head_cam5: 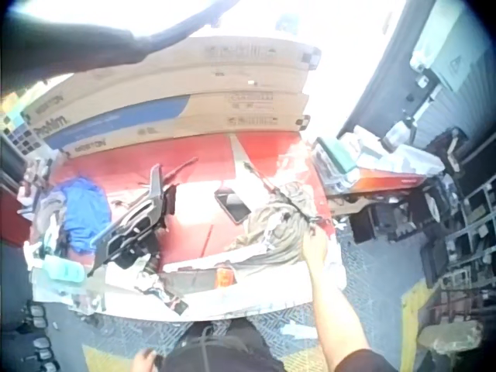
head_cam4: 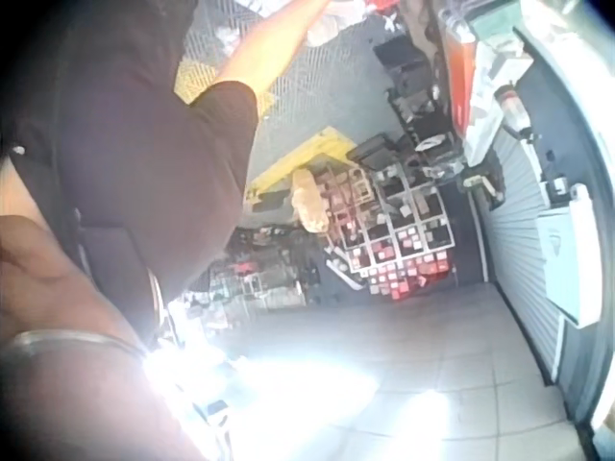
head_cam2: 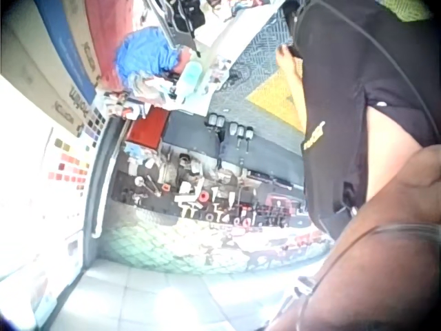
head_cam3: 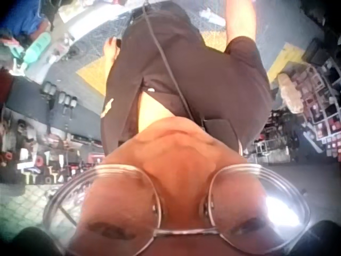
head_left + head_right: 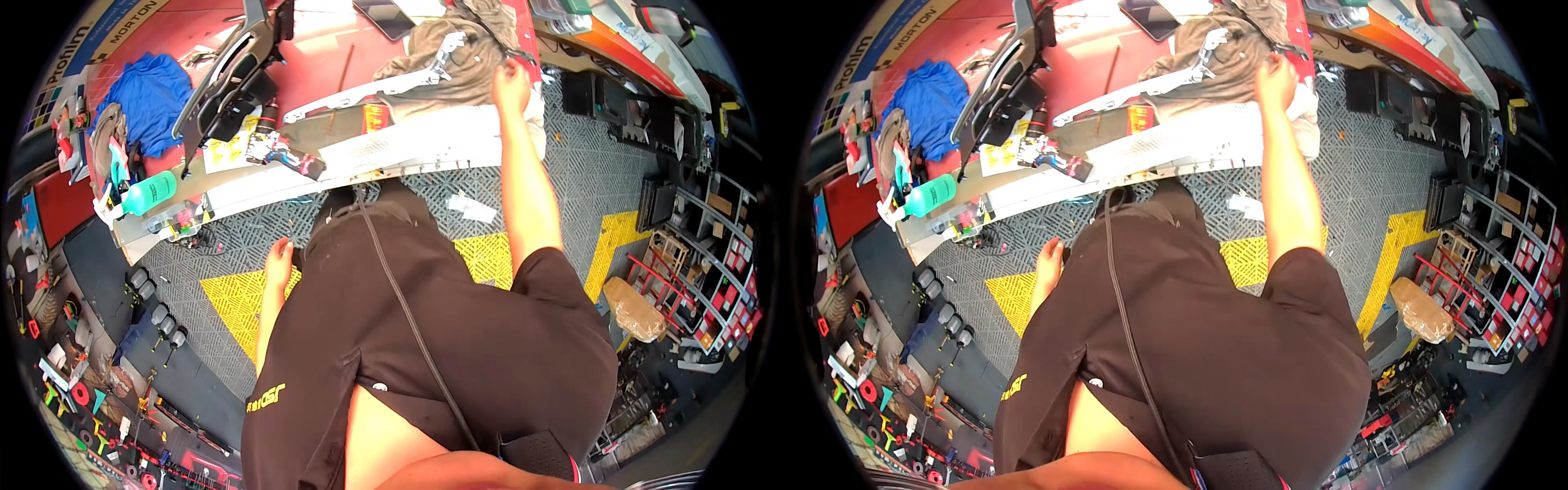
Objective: The person assembles a car interior trim piece by attaching a silver bracket and securing it using a power drill and small screws.
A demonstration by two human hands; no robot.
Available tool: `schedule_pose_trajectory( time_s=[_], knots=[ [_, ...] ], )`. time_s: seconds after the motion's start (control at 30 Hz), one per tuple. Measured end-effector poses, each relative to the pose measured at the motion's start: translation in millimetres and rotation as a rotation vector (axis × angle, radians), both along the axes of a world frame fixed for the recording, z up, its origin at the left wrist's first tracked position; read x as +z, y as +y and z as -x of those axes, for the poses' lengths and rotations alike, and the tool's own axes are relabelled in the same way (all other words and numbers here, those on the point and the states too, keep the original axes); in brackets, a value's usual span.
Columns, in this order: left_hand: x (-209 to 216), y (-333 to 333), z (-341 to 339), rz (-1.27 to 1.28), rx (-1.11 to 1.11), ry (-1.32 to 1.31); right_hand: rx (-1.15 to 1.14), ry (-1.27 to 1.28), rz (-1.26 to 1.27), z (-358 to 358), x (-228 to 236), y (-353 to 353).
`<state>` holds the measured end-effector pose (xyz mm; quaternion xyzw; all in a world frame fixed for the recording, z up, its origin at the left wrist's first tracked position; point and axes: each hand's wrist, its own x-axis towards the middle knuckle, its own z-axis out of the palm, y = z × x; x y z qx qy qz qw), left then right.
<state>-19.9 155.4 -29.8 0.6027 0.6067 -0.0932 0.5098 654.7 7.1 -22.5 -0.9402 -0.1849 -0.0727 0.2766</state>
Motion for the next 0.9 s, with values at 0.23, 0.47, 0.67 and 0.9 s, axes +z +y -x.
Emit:
schedule_pose_trajectory(
  time_s=[0.23, 0.47, 0.67, 0.9],
  knots=[
    [2.6, 25.0, 96.5, -0.101, 0.246, -0.028, -0.091, -0.044, 0.061, -67.1, -13.5, 65.3],
    [-13.1, -36.5, 144.8, 0.103, 0.434, 0.108, -0.127, 0.365, -0.25, 67.5, -7.3, 83.8],
    [-20.5, -85.0, 110.9, 0.11, 0.321, 0.031, -0.177, 0.344, -0.037, 92.1, -6.5, 109.0],
    [-13.6, -79.1, 48.4, -0.116, 0.264, -0.044, -0.189, 0.433, -0.021, 92.1, -2.1, 96.0]
  ],
)
